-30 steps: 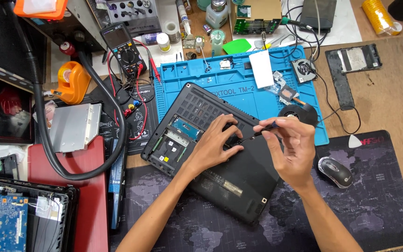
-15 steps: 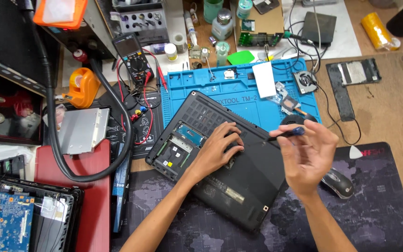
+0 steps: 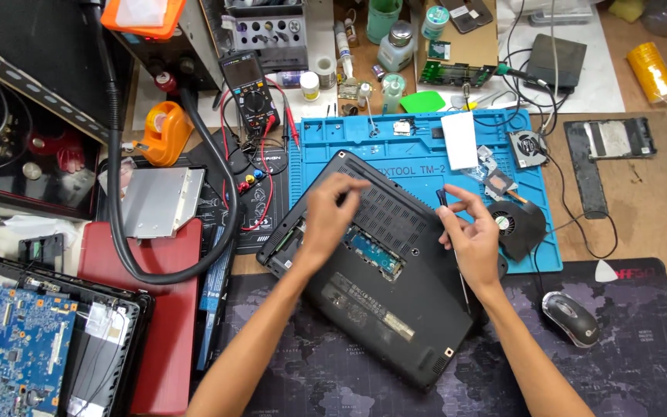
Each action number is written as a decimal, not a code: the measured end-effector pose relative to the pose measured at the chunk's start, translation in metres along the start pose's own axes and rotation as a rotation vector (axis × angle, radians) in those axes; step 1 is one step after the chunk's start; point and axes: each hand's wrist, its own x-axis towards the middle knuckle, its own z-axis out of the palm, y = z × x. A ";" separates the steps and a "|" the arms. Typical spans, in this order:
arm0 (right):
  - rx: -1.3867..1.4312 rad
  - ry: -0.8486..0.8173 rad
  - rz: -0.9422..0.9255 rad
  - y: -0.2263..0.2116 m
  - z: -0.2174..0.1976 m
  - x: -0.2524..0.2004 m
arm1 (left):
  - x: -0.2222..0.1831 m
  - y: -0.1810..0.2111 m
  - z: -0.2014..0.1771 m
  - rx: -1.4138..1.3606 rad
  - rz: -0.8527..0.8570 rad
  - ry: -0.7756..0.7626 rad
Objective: Disassembling a laptop by removing screws and internal components on a repair bench
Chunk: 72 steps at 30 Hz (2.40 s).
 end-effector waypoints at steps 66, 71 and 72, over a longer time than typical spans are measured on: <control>-0.076 -0.140 -0.560 -0.114 0.098 0.078 | 0.048 -0.086 -0.034 0.555 0.118 -0.146; -0.037 -0.141 -0.571 -0.085 0.119 0.090 | 0.045 -0.079 -0.035 0.561 0.134 -0.142; -0.028 -0.149 -0.574 -0.082 0.120 0.092 | 0.045 -0.077 -0.035 0.548 0.136 -0.144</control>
